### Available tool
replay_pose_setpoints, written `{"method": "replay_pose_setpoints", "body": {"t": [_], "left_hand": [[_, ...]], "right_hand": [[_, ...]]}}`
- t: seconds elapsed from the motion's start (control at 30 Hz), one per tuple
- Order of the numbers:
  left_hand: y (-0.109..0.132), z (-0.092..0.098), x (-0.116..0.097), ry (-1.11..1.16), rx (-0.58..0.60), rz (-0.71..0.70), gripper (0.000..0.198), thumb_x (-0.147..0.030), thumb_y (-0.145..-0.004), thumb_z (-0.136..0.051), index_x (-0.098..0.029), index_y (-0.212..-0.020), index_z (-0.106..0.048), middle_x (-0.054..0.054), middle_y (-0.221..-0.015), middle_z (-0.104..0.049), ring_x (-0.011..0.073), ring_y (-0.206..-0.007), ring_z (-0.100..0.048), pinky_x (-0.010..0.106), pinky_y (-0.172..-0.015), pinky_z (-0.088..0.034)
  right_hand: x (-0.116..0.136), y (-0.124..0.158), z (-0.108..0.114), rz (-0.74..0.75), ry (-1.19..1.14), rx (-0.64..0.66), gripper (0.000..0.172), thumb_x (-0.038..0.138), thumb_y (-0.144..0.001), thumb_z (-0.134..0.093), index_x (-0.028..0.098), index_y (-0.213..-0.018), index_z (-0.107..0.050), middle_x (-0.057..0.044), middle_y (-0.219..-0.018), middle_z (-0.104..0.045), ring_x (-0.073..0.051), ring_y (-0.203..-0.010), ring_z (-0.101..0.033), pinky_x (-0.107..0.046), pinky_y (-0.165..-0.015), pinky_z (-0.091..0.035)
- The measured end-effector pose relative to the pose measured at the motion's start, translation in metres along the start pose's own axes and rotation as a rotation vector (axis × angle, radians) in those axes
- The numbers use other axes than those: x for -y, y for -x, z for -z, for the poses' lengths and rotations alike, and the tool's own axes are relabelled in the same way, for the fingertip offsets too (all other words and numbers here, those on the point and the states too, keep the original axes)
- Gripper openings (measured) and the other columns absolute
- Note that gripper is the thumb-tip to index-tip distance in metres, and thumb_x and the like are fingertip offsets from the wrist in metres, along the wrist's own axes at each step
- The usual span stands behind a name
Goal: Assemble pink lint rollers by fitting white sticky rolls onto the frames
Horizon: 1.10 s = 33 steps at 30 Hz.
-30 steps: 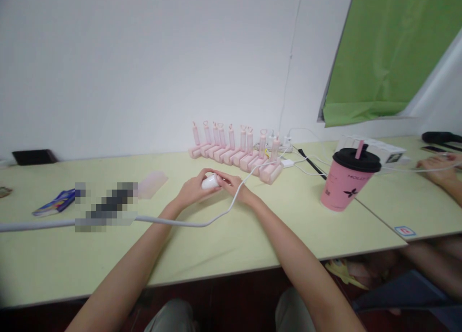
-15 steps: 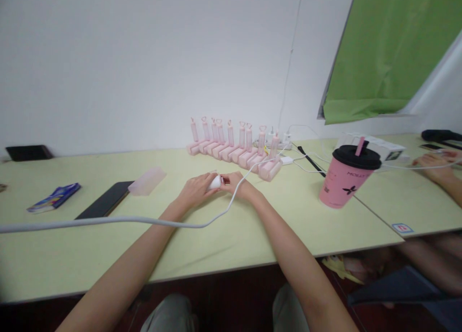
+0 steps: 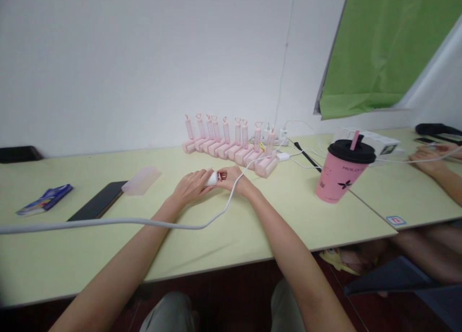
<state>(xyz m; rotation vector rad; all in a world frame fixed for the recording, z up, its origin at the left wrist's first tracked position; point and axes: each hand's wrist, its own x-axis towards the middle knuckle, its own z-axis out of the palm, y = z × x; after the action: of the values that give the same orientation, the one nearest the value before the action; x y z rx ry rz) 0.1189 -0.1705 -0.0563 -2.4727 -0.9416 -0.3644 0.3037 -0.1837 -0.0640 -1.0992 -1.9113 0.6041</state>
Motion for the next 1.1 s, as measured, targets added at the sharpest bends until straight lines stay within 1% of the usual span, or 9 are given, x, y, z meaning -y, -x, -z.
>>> {"method": "replay_pose_setpoints", "body": {"t": [0.1,0.37,0.47,0.6,0.73,0.83,0.97,1.03,1.1], "left_hand": [[0.001,0.0,0.0,0.01,-0.013,-0.025,0.048,-0.049,-0.09,-0.026,-0.014,-0.115,-0.046,0.012,-0.096,-0.056,0.0217,-0.087,-0.056,0.032,-0.072,-0.041],[0.002,-0.003,0.001,0.1,-0.004,-0.028,0.047,-0.049,-0.089,-0.029,-0.015,-0.115,-0.046,0.013,-0.101,-0.056,0.0215,-0.091,-0.057,0.033,-0.077,-0.043],[0.004,-0.003,0.003,0.112,0.0,-0.054,0.047,-0.05,-0.088,-0.03,-0.014,-0.115,-0.046,0.014,-0.1,-0.057,0.0222,-0.092,-0.057,0.034,-0.079,-0.043],[0.006,-0.004,0.006,0.1,0.011,-0.093,0.047,-0.049,-0.089,-0.029,-0.015,-0.117,-0.044,0.014,-0.104,-0.056,0.0234,-0.095,-0.055,0.035,-0.081,-0.043],[0.008,-0.007,0.01,0.078,0.032,-0.121,0.048,-0.048,-0.089,-0.028,-0.014,-0.118,-0.043,0.013,-0.1,-0.057,0.0234,-0.093,-0.056,0.035,-0.08,-0.043],[0.007,-0.008,0.008,0.045,0.027,-0.083,0.049,-0.048,-0.089,-0.026,-0.013,-0.12,-0.043,0.014,-0.101,-0.057,0.0232,-0.09,-0.056,0.034,-0.078,-0.043],[0.004,-0.006,0.001,-0.023,0.017,0.063,0.052,-0.05,-0.089,-0.023,-0.014,-0.122,-0.042,0.014,-0.097,-0.056,0.0237,-0.085,-0.057,0.034,-0.071,-0.042],[0.003,-0.004,-0.003,-0.043,0.014,0.122,0.054,-0.051,-0.089,-0.022,-0.015,-0.123,-0.042,0.013,-0.095,-0.056,0.0239,-0.082,-0.057,0.034,-0.068,-0.041],[0.003,-0.002,-0.006,-0.05,0.01,0.152,0.055,-0.053,-0.088,-0.021,-0.015,-0.123,-0.042,0.013,-0.094,-0.056,0.0233,-0.08,-0.056,0.033,-0.067,-0.04]], "right_hand": [[0.001,0.001,0.002,0.013,-0.02,0.031,0.02,0.027,-0.066,-0.063,0.01,-0.076,-0.067,-0.002,-0.068,-0.064,-0.015,-0.067,-0.057,-0.023,-0.061,-0.044],[-0.001,0.001,0.001,0.019,-0.05,0.095,0.022,0.029,-0.066,-0.063,0.009,-0.075,-0.067,0.0,-0.065,-0.061,-0.014,-0.067,-0.055,-0.022,-0.059,-0.043],[-0.002,0.002,0.0,0.026,-0.02,0.096,0.02,0.027,-0.066,-0.062,0.009,-0.074,-0.067,0.001,-0.064,-0.06,-0.013,-0.065,-0.053,-0.02,-0.058,-0.041],[-0.001,0.003,-0.001,0.036,0.053,0.104,0.018,0.025,-0.066,-0.061,0.009,-0.073,-0.067,0.002,-0.061,-0.057,-0.012,-0.064,-0.051,-0.019,-0.057,-0.037],[0.002,0.003,-0.004,0.032,0.128,0.086,0.016,0.026,-0.067,-0.06,0.011,-0.069,-0.066,0.002,-0.058,-0.056,-0.012,-0.063,-0.05,-0.019,-0.056,-0.034],[0.007,0.003,-0.006,0.042,0.181,0.032,0.014,0.022,-0.069,-0.057,0.012,-0.072,-0.066,0.001,-0.061,-0.059,-0.013,-0.064,-0.05,-0.019,-0.056,-0.034],[0.014,0.003,-0.004,0.06,0.251,-0.044,0.016,0.018,-0.072,-0.052,0.014,-0.079,-0.065,0.0,-0.067,-0.062,-0.011,-0.065,-0.048,-0.018,-0.059,-0.034],[0.016,0.003,-0.002,0.083,0.28,-0.06,0.017,0.017,-0.074,-0.05,0.014,-0.081,-0.065,0.0,-0.069,-0.062,-0.011,-0.064,-0.048,-0.019,-0.06,-0.034],[0.018,0.004,0.0,0.102,0.305,-0.064,0.019,0.017,-0.075,-0.049,0.013,-0.083,-0.065,-0.001,-0.07,-0.062,-0.01,-0.063,-0.049,-0.019,-0.061,-0.034]]}}
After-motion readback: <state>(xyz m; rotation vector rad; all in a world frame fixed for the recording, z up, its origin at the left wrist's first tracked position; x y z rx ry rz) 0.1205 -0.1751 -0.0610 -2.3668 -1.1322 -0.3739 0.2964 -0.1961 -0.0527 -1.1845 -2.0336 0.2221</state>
